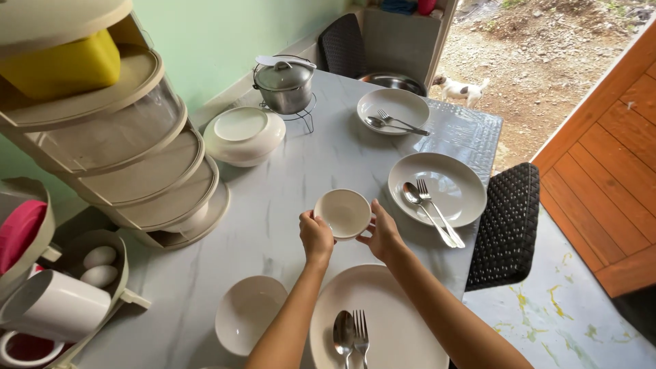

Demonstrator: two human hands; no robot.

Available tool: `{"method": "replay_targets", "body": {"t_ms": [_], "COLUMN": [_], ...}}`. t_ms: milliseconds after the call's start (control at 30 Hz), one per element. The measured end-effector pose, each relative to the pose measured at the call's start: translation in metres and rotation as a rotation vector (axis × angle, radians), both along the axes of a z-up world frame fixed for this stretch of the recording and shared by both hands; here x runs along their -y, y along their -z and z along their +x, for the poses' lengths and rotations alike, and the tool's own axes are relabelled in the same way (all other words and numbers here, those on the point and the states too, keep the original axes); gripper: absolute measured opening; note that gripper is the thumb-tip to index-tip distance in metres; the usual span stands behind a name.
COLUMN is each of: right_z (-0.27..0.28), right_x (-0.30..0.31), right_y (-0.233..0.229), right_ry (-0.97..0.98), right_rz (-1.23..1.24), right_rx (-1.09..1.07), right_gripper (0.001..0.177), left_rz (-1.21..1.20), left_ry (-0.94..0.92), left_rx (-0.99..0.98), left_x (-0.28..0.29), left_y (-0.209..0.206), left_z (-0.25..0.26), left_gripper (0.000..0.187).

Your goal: The recorder is taking utensils, plates, bowls and cups from the rack and setting them on the dining table.

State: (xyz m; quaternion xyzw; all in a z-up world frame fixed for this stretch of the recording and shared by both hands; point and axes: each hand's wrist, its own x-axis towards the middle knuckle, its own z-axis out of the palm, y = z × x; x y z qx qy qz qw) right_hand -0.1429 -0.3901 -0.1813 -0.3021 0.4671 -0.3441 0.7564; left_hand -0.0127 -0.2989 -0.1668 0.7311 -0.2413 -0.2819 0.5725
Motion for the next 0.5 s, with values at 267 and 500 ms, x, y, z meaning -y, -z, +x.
{"method": "replay_targets", "body": {"t_ms": [267,500], "right_z": [0.015,0.011], "right_x": [0.028,0.046], "right_y": [0.027,0.058], "right_ry": [-0.051,-0.097], "right_rz": [0.016,0.016], "right_rx": [0.009,0.063], "right_gripper": [0.067,0.088], "left_rz": [0.045,-0.041], "left_ry": [-0.042,-0.019], "left_rx": [-0.108,-0.209], "left_x": [0.033,0.066], "left_y": [0.043,0.116], "left_z": [0.003,0.030], "left_gripper": [0.040,0.050]}}
